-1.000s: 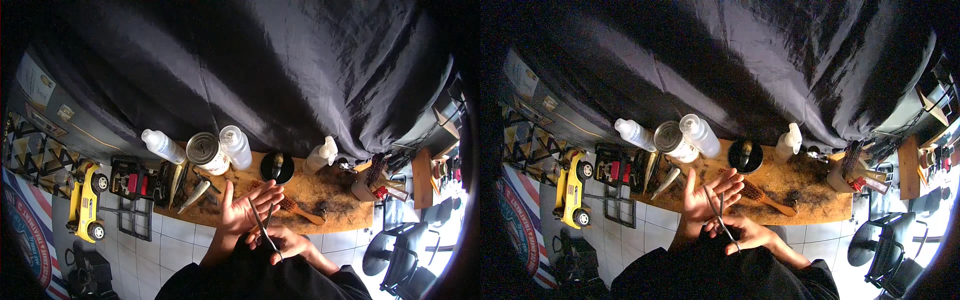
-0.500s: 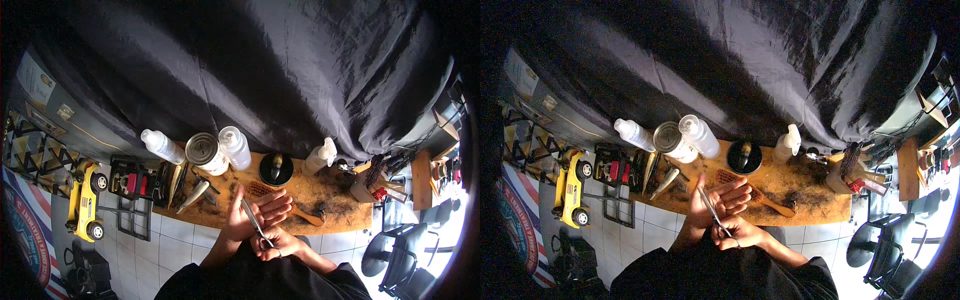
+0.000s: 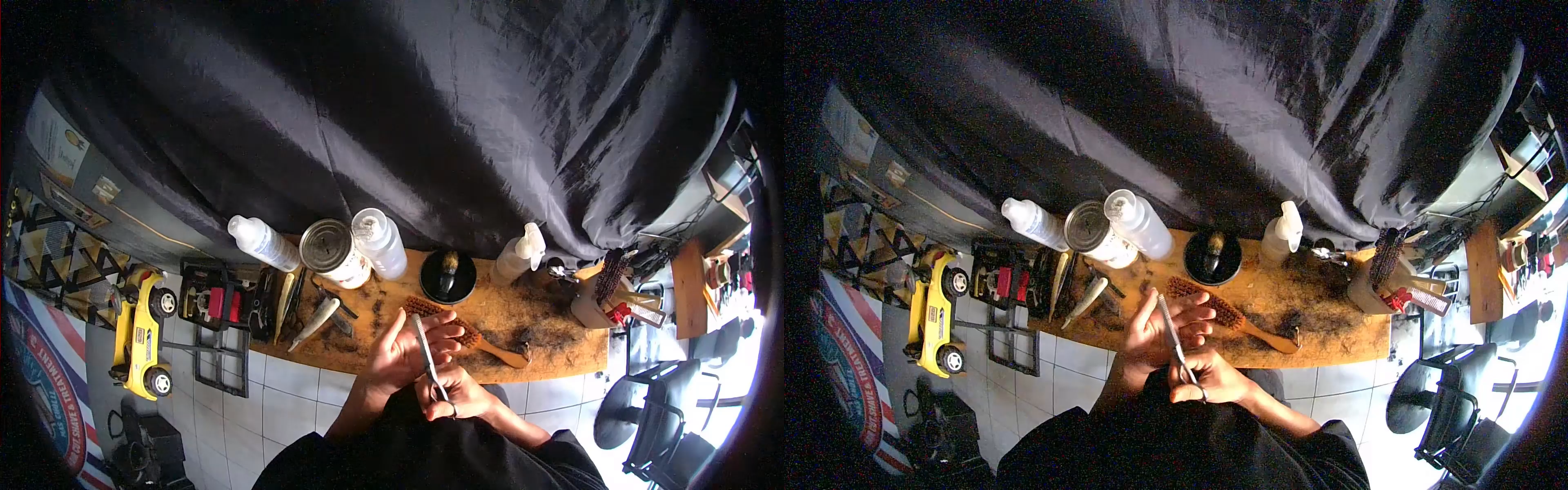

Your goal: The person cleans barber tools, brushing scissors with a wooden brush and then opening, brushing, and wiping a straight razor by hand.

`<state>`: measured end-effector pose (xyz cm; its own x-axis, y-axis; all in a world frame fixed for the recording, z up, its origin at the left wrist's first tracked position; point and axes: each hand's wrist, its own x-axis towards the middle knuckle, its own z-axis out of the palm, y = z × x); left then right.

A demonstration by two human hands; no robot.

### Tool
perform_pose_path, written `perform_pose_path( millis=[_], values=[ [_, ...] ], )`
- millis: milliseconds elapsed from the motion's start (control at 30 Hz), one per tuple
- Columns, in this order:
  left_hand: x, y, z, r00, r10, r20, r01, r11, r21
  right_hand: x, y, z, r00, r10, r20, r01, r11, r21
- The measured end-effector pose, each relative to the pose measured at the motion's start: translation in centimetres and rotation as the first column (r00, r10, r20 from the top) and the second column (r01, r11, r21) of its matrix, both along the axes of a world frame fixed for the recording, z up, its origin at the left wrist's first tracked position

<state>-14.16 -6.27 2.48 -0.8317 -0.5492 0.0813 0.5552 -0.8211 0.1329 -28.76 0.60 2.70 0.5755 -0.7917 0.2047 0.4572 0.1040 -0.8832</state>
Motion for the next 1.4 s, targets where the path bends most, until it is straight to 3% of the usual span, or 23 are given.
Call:
perform_pose_path(
  millis=[100, 167, 367, 433, 567, 633, 800, 1000, 1167, 1233, 1333, 1400],
  values=[
    [0.5, 0.5, 0.4, 0.991, 0.065, 0.118, -0.059, 0.997, -0.051, -0.5, -0.3, 0.2, 1.000, -0.006, 0.004, 0.006, 1.000, 0.022],
    [0.8, 1.2, 0.2, 0.934, 0.218, 0.283, -0.142, 0.954, -0.265, -0.8, -0.5, 0.8, 0.999, 0.036, 0.036, -0.038, 0.997, 0.062],
    [1.1, 1.4, -0.4, 0.955, 0.186, 0.231, -0.117, 0.953, -0.281, -0.9, -0.5, 0.6, 0.990, 0.136, 0.040, -0.139, 0.988, 0.067],
    [1.3, 1.4, -0.2, 0.870, 0.251, 0.424, -0.119, 0.942, -0.314, -0.9, -0.4, 0.6, 0.989, 0.142, 0.035, -0.144, 0.987, 0.075],
    [1.6, 0.8, -0.8, 0.890, 0.264, 0.370, -0.132, 0.929, -0.345, -0.9, -0.5, 0.4, 0.991, 0.128, 0.048, -0.131, 0.989, 0.066],
    [1.7, 0.9, -0.1, 0.874, 0.278, 0.398, -0.193, 0.952, -0.239, -0.9, -0.4, 0.5, 0.991, 0.128, 0.036, -0.130, 0.990, 0.062],
    [1.6, 0.8, 0.2, 0.874, 0.302, 0.380, -0.239, 0.949, -0.205, -0.7, -0.4, 0.5, 0.987, 0.154, -0.040, -0.152, 0.987, 0.048],
    [1.9, 0.6, -1.0, 0.922, 0.317, 0.220, -0.258, 0.930, -0.261, -0.5, -0.5, 0.8, 0.986, 0.159, -0.055, -0.160, 0.987, -0.013],
    [1.9, 0.9, 0.8, 0.853, 0.299, 0.428, -0.266, 0.954, -0.138, -0.7, -0.3, 0.8, 0.980, 0.192, -0.049, -0.187, 0.978, 0.095],
    [2.0, 0.9, 0.2, 0.848, 0.304, 0.434, -0.266, 0.953, -0.147, -0.8, -0.3, 0.8, 0.979, 0.194, -0.067, -0.185, 0.975, 0.125],
    [2.3, 0.7, -1.1, 0.863, 0.303, 0.404, -0.250, 0.952, -0.179, -0.7, -0.4, 1.2, 0.980, 0.197, -0.012, -0.195, 0.975, 0.104],
    [2.3, 0.5, -1.5, 0.882, 0.294, 0.368, -0.233, 0.951, -0.202, -0.2, -0.4, 1.9, 0.988, 0.083, 0.129, -0.096, 0.990, 0.100]
  ],
)
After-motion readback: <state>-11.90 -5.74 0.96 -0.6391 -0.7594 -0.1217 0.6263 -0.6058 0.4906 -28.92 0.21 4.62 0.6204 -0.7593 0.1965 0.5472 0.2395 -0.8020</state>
